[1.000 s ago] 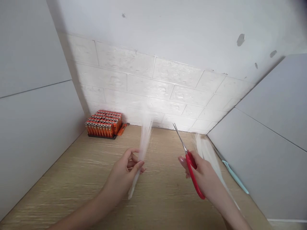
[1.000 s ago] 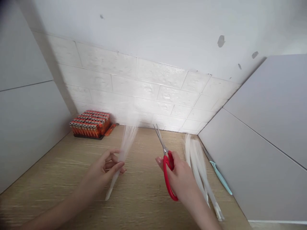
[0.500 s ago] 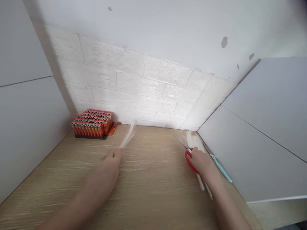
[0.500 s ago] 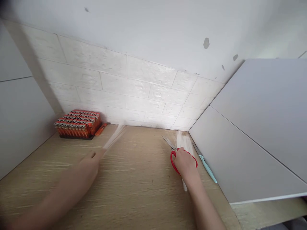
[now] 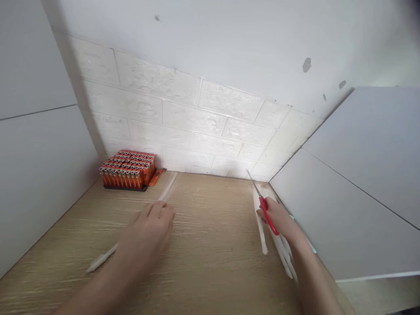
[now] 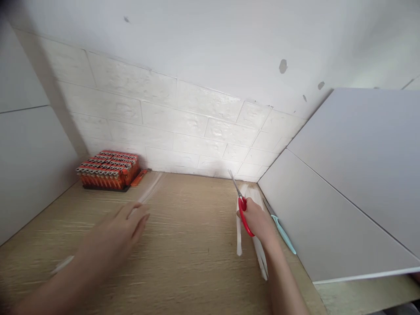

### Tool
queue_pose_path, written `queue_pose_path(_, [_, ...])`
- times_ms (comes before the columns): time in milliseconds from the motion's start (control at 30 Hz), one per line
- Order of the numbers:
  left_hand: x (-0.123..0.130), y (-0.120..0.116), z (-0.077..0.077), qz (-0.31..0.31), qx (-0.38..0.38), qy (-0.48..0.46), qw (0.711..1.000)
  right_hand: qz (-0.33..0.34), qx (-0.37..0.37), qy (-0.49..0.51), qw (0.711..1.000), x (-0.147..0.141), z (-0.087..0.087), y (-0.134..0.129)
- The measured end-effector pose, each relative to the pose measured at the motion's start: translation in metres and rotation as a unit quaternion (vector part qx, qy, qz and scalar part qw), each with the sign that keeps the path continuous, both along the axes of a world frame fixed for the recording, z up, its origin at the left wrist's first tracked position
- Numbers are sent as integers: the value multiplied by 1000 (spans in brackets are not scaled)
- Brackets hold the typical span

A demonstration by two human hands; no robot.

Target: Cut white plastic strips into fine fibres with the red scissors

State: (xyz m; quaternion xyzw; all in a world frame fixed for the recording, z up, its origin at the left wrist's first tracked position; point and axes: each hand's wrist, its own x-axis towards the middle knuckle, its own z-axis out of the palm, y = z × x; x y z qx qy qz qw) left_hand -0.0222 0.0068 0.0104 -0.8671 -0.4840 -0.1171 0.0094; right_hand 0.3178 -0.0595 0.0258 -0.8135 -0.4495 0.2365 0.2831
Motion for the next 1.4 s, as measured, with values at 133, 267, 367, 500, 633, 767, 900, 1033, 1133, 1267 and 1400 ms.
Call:
queue_pose_path(133, [9,-16,2,-157,-257,-187,935,42,77,166,982,-10,12,-5])
queue_pose_path(267, [16,-32,5,-183,-443,-269,835,60,161,274,946,-46,7,-4])
queue_pose_path(367, [19,-36,0,-191,-520,-325,767,87,190,319,924,-82,-1,-5])
queue_pose_path(500, [24,-35,-11,-192,-610,-436,633,122,211,324,914,-119,-16,-9])
queue_pose_path(633, [31,-33,-27,-197,-623,-501,568,156,222,303,914,-133,-30,-12])
queue_pose_path(767, [33,-30,-39,-157,-626,-533,548,177,226,294,912,-136,-35,-13])
queue_pose_path(900, [31,-31,-40,-150,-625,-520,562,187,221,303,908,-136,-37,-14])
queue_pose_path(1033, [29,-34,-32,-159,-600,-506,599,196,188,348,897,-137,-44,-14])
queue_pose_path(1133, [30,-37,-25,-182,-571,-484,638,197,157,377,891,-136,-48,-13])
queue_pose_path(1267, [30,-37,-21,-194,-543,-474,666,198,128,396,887,-129,-50,-8])
queue_pose_path(1400, [28,-31,-24,-174,-519,-491,677,205,85,398,890,-120,-51,-6])
